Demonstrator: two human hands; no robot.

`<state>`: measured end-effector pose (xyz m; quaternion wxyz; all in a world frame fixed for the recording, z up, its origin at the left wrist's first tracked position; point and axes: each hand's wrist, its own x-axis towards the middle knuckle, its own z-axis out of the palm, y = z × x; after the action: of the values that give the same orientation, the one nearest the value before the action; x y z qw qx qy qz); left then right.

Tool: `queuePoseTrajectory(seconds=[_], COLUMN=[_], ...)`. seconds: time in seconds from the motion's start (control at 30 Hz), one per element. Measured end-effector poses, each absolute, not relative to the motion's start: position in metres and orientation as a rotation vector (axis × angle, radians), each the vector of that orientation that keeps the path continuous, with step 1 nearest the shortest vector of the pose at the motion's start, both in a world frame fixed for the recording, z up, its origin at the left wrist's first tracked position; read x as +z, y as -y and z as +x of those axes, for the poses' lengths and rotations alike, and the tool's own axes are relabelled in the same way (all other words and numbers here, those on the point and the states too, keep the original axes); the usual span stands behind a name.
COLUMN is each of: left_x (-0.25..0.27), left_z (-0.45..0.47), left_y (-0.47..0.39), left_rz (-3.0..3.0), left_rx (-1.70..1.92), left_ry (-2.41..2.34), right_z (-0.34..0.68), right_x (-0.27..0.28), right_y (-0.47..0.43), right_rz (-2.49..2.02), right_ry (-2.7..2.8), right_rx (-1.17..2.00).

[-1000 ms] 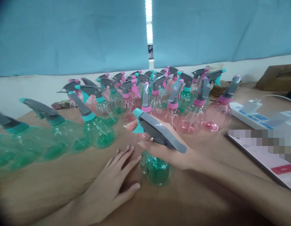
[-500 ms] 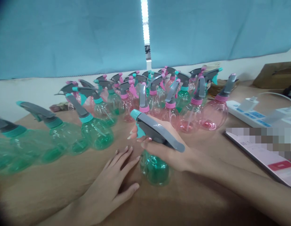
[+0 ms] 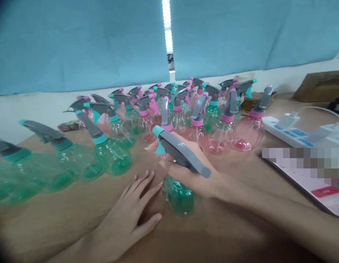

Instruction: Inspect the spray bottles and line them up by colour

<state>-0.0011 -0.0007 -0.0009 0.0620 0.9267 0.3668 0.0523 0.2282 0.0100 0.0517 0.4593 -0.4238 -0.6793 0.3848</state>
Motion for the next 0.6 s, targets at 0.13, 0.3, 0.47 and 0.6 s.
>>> queuePoseTrajectory(seconds=[0.13,0.3,0.47,0.6], left_x=[-0.0005,0.0,-0.0005,-0.0006], left_z=[-0.0003,0.0008,0.0003,-0.0005], left_y=[0.0005,0.0009,0.0013,0.001], left_rz=[2.796,2.795,2.797,2.792], left_rx=[0.181,0.19,0.209,0.204], left_ry=[-1.11,-1.111,-1.103,-1.101], right_z=[0.2262,0.2267,0.2268,0.2279], right_x=[0.0517,0.0514,0.0539,0.0532], right_y=[-0.0115,-0.0132,-0.0138,-0.0137], right_rz=[-1.057,-0.959,-0.884,-0.887], right_ry=[1.634,1.671,1.692,1.709], right_rx=[0.979,0.998,1.078,1.053])
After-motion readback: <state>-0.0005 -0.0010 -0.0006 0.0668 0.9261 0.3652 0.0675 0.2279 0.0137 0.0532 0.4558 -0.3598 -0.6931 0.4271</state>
